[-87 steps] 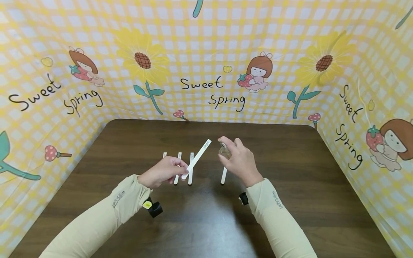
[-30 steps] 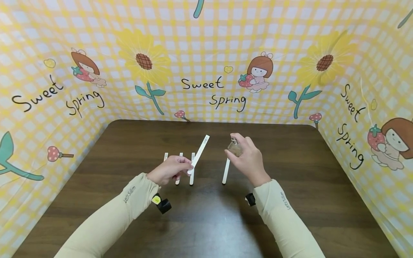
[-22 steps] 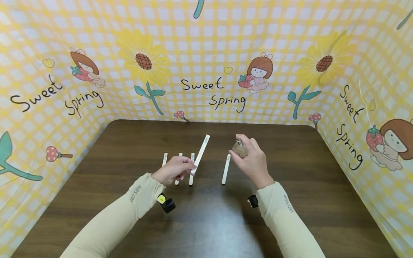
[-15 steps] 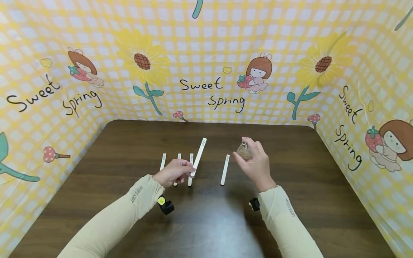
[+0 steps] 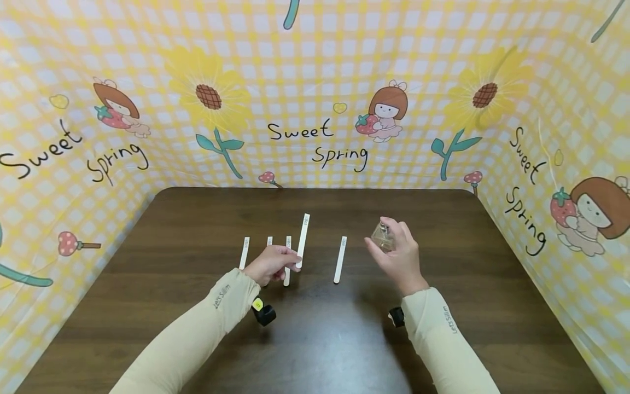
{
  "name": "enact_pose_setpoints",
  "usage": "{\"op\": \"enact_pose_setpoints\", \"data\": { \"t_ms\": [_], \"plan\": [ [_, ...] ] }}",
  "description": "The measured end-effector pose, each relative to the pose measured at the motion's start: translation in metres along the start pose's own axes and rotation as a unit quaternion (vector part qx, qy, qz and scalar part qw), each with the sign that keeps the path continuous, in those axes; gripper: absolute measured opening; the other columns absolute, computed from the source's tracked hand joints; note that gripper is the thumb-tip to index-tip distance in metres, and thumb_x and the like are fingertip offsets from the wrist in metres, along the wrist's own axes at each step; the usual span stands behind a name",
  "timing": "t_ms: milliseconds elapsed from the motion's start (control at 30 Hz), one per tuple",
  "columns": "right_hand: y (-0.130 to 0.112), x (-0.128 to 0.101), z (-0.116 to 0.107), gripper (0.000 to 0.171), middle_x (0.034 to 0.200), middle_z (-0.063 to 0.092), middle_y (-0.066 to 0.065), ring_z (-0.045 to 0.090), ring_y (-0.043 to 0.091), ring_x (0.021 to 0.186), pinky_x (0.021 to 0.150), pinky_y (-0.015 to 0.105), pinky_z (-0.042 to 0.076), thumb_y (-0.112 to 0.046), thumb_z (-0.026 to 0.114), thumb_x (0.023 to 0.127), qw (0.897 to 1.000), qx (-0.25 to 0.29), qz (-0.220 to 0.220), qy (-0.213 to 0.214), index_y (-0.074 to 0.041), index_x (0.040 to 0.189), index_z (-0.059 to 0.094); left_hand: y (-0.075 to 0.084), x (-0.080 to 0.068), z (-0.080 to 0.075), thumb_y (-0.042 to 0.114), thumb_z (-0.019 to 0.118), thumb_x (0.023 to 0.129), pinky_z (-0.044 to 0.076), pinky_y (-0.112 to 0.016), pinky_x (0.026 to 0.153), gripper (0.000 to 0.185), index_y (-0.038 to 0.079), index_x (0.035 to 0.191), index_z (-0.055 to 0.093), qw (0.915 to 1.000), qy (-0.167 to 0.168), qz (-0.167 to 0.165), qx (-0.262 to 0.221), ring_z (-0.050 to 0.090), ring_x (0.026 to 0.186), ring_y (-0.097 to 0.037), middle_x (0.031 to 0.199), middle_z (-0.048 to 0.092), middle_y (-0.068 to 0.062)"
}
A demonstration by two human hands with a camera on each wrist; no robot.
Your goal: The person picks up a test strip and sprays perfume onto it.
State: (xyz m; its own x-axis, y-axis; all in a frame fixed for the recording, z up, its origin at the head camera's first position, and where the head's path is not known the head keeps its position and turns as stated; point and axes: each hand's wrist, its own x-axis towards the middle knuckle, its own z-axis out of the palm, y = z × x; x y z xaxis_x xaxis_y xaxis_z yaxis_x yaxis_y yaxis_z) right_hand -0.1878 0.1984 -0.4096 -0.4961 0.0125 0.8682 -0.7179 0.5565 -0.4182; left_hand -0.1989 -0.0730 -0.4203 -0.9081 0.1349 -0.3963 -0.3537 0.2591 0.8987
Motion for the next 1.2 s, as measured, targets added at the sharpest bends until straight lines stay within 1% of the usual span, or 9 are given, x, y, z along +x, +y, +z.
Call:
{"op": "enact_pose_setpoints", "data": {
  "t_ms": [167,333,433,533,700,833,1067,1200],
  "plan": [
    [0.007,-0.006,-0.005,0.067,0.090,0.055,0.022,0.050,0.011,0.079,0.067,0.005,0.039,-0.055,0.061,0.084,1.000,0.011,0.012,-0.017,0.006,0.112,0.053,-0.003,0.006,0.007,0.005,0.062,0.089,0.030,-0.016,0.037,0.012,-0.003,0.097,0.064,0.9998,0.006,-0.018,-0.010,0.037,0.037,-0.006,0.060,0.063,0.000],
    [0.007,-0.011,-0.012,0.066,0.089,0.055,0.019,0.050,0.011,0.076,0.060,0.006,0.041,-0.055,0.059,0.085,0.999,-0.004,0.011,-0.044,0.004,0.113,0.053,-0.010,0.010,0.012,0.003,0.062,0.088,0.030,-0.017,0.038,0.009,-0.004,0.093,0.064,0.9994,0.015,-0.028,-0.012,0.038,0.036,-0.006,0.058,0.063,0.000],
    [0.004,-0.013,-0.016,0.063,0.087,0.055,0.017,0.050,0.012,0.073,0.058,0.009,0.042,-0.054,0.058,0.087,0.999,-0.018,0.003,-0.049,0.003,0.113,0.053,-0.014,0.012,0.014,0.004,0.062,0.088,0.030,-0.017,0.038,0.011,-0.004,0.095,0.065,0.9994,0.016,-0.031,-0.008,0.040,0.036,-0.006,0.059,0.064,0.000],
    [0.003,-0.018,-0.019,0.063,0.086,0.055,0.016,0.049,0.012,0.073,0.056,0.011,0.043,-0.054,0.058,0.087,0.999,-0.025,-0.001,-0.048,0.002,0.113,0.053,-0.015,0.014,0.017,0.006,0.063,0.088,0.031,-0.017,0.039,0.014,-0.005,0.098,0.066,0.9995,0.012,-0.030,-0.001,0.041,0.037,-0.006,0.060,0.064,0.000],
    [0.005,-0.031,-0.022,0.063,0.085,0.054,0.016,0.048,0.008,0.075,0.056,0.010,0.043,-0.054,0.059,0.086,0.999,-0.027,0.012,-0.042,0.004,0.111,0.054,-0.015,0.017,0.022,0.009,0.064,0.089,0.030,-0.018,0.040,0.016,-0.003,0.099,0.067,0.9993,0.012,-0.035,0.005,0.042,0.039,-0.006,0.059,0.064,0.002],
    [0.007,-0.042,-0.020,0.064,0.085,0.055,0.017,0.048,0.006,0.076,0.060,0.009,0.042,-0.054,0.060,0.086,0.999,-0.026,0.020,-0.027,0.005,0.109,0.055,-0.016,0.018,0.025,0.010,0.064,0.089,0.031,-0.017,0.041,0.017,-0.002,0.100,0.067,0.9991,0.008,-0.042,0.004,0.042,0.040,-0.006,0.058,0.063,0.004],
    [0.004,-0.048,-0.017,0.065,0.087,0.055,0.018,0.050,0.007,0.079,0.067,0.008,0.042,-0.054,0.062,0.085,1.000,-0.007,0.013,-0.017,0.006,0.109,0.055,-0.018,0.019,0.026,0.010,0.062,0.089,0.031,-0.018,0.041,0.018,-0.003,0.102,0.066,0.9991,-0.006,-0.035,0.022,0.044,0.039,-0.005,0.057,0.062,0.005],
    [0.004,-0.050,-0.017,0.065,0.087,0.055,0.018,0.050,0.005,0.081,0.070,0.007,0.041,-0.053,0.063,0.084,1.000,-0.003,0.013,-0.011,0.007,0.108,0.054,-0.020,0.018,0.026,0.009,0.061,0.090,0.030,-0.019,0.042,0.018,-0.003,0.104,0.064,0.9985,-0.015,-0.053,0.004,0.044,0.039,-0.004,0.056,0.061,0.006]
  ]
}}
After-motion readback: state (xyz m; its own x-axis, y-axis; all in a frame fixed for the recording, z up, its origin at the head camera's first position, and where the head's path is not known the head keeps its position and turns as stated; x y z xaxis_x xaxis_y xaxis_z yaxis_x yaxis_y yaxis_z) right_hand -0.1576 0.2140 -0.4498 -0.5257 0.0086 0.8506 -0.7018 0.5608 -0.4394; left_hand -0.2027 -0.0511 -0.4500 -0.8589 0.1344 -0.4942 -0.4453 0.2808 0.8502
